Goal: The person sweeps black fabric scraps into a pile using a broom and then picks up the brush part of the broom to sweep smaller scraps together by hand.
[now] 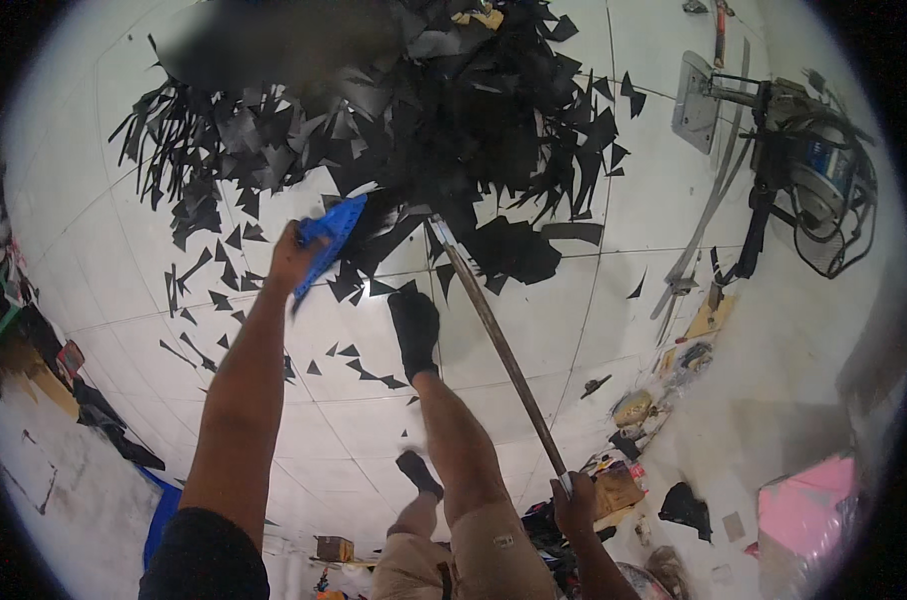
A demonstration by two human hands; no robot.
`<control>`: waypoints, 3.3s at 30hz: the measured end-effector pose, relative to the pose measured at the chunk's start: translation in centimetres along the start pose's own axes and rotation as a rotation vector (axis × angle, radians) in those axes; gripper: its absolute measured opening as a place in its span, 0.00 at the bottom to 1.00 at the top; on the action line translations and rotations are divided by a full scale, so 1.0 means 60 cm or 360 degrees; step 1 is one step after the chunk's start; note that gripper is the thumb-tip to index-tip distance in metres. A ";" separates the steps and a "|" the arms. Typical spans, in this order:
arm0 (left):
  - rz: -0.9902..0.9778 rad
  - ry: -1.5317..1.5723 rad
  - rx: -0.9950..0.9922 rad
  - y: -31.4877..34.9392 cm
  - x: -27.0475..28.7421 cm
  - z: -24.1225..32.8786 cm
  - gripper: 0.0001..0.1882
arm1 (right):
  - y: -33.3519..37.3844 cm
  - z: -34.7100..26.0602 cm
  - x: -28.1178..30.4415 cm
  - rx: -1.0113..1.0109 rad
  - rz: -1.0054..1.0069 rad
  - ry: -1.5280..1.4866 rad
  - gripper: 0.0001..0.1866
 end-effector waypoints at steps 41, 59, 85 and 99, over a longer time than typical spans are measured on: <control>0.1796 -0.0393 -0.1289 1.447 0.742 0.140 0.12 | 1.050 0.021 0.033 0.1170 0.0625 0.0045 0.15; 0.1692 -0.1730 -0.2165 1.741 0.577 0.474 0.06 | 1.260 0.298 0.167 0.0948 0.0793 -0.0238 0.18; -0.0099 0.2379 -0.1875 1.784 0.688 0.637 0.27 | 1.216 0.259 0.107 0.1256 0.1029 -0.0791 0.20; -0.0072 0.2334 -0.1928 1.733 0.719 0.609 0.18 | 1.235 0.218 0.045 0.1063 0.0566 -0.0949 0.17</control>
Point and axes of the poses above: each hand's wrist, its own y-axis away from the middle knuckle, its own x-axis out of the back of the hand, z = x × y, the point moved 10 cm from there along -y, towards the middle knuckle, and after that the axes turned 12 degrees about -y, right-handed, at the moved point
